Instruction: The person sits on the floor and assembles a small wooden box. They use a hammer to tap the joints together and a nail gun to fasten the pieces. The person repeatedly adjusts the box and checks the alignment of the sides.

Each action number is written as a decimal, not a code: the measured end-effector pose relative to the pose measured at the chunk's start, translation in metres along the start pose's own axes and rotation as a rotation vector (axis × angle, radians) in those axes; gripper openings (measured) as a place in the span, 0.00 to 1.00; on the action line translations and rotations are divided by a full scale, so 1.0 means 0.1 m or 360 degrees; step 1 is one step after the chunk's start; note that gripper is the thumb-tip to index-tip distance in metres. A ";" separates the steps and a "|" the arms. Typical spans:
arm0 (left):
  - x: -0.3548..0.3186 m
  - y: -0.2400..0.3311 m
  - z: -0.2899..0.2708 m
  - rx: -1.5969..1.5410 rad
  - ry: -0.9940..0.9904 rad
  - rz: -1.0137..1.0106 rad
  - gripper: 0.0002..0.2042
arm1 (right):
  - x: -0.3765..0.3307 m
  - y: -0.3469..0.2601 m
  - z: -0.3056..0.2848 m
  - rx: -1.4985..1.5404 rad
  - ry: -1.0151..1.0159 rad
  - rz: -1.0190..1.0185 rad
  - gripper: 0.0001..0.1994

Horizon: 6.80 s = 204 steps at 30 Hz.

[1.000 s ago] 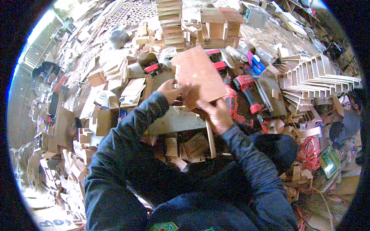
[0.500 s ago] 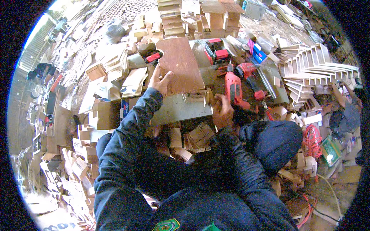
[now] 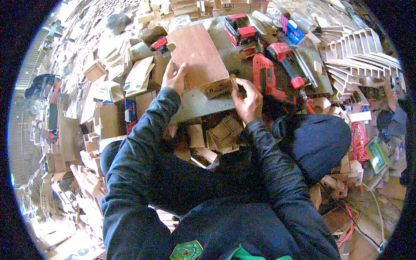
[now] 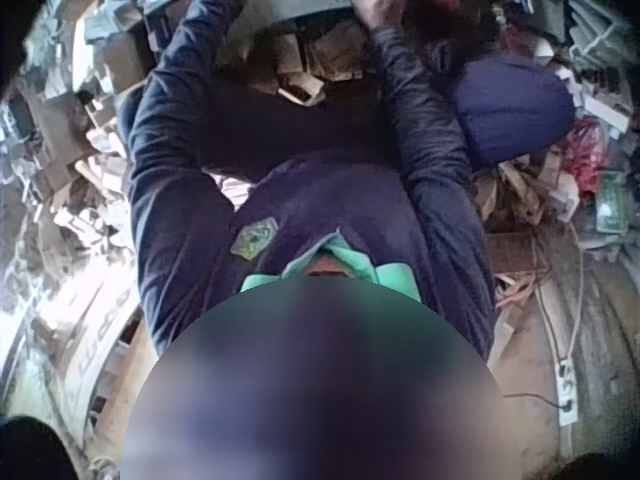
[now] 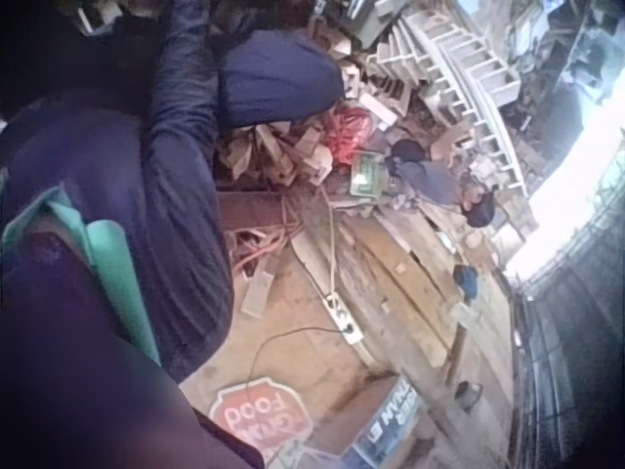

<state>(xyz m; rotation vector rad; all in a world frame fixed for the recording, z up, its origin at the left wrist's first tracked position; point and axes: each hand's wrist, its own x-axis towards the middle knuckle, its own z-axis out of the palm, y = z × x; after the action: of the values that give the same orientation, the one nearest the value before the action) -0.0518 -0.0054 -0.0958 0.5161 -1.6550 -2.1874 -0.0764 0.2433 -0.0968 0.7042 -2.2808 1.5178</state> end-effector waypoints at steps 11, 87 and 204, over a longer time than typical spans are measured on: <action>-0.17 -0.06 0.14 0.0216 0.0156 0.0010 0.27 | -0.02 -0.04 0.07 0.0094 0.0115 0.0134 0.12; -0.56 -0.01 0.84 0.2355 0.0034 0.1377 0.23 | 1.47 1.06 -1.12 -0.1286 -0.0837 -0.0044 0.30; -0.64 -0.02 0.17 0.2079 -0.0177 0.1528 0.12 | 1.63 -1.35 -0.71 -0.0177 -0.2205 0.0150 0.22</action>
<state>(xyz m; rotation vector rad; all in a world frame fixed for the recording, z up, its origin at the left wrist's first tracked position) -0.0046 0.0399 -0.0887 -0.1626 -2.4725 -0.3269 -0.1376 0.2286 0.1178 2.0934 -3.2328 0.9321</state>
